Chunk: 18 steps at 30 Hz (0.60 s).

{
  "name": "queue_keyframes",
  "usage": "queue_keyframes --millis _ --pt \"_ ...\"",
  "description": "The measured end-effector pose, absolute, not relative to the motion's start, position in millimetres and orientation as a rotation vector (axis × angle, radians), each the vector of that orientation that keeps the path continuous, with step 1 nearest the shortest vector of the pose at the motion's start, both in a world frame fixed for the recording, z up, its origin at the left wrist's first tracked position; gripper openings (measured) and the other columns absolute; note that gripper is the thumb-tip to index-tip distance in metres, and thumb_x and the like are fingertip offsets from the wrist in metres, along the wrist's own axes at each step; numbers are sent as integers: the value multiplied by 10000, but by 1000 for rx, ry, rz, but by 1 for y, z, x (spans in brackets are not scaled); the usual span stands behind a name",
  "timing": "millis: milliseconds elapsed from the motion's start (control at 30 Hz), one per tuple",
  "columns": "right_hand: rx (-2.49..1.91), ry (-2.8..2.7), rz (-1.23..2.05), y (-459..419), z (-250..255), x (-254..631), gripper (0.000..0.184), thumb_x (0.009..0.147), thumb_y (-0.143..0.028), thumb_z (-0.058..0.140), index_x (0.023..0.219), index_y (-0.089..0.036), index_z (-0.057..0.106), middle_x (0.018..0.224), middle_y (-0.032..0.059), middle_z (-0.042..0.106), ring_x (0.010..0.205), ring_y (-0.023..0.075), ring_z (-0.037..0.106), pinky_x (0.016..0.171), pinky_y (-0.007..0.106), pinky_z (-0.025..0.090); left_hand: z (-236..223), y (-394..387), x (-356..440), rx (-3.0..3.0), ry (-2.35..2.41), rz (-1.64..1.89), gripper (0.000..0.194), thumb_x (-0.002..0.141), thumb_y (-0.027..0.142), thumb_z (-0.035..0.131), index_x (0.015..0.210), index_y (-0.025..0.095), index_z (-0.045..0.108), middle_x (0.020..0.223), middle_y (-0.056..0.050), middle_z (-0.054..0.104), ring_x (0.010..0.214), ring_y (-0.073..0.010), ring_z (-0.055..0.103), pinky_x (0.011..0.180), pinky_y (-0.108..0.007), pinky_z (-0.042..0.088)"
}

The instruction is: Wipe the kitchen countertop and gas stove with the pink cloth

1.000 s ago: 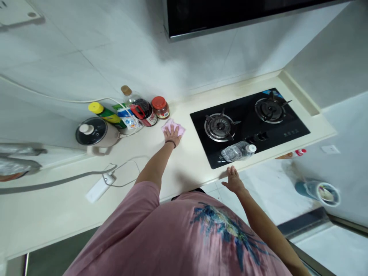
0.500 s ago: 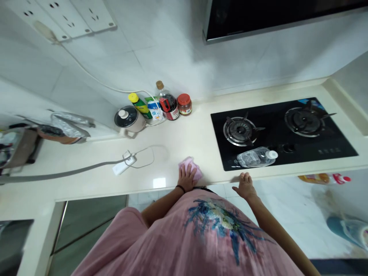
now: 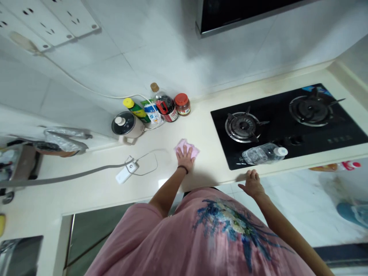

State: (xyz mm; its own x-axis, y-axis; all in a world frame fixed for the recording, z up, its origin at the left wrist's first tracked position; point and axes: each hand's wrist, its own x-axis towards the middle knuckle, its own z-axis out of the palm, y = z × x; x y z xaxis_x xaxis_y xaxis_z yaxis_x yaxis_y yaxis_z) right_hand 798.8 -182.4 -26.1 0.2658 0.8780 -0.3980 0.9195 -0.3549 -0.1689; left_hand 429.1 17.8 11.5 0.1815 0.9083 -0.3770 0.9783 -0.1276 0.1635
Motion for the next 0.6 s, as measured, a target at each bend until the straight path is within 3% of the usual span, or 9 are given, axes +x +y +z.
queue_keyframes --millis 133,300,433,600 --pt "2417 1707 -633 -186 -26 799 1123 745 -501 575 1608 67 137 1747 401 204 1638 525 215 1299 679 252 20 108 419 2021 1886 -296 783 1081 540 430 1785 316 172 1862 -57 -27 1696 -417 -60 1338 -697 64" --pt "2352 1665 -648 -187 -26 803 1126 770 -536 602 1616 62 161 1751 385 211 1659 485 196 1325 625 242 24 183 408 1966 1969 -306 770 1099 544 373 1791 302 139 1858 -92 -21 1696 -441 -37 1307 -763 80" --pt "2319 1647 -671 -186 -29 808 1148 782 -580 610 1608 90 180 1739 403 219 1665 487 181 1324 614 250 24 190 406 1951 1975 -330 788 1098 552 389 1793 298 121 1858 -88 -32 1694 -451 -36 1312 -755 86" --pt "2335 1684 -652 -184 -33 810 1192 780 -633 635 1593 115 187 1713 459 202 1639 545 201 1295 662 260 26 138 398 1983 1972 -293 764 1106 540 358 1794 291 139 1860 -67 -42 1691 -450 -65 1333 -723 70"
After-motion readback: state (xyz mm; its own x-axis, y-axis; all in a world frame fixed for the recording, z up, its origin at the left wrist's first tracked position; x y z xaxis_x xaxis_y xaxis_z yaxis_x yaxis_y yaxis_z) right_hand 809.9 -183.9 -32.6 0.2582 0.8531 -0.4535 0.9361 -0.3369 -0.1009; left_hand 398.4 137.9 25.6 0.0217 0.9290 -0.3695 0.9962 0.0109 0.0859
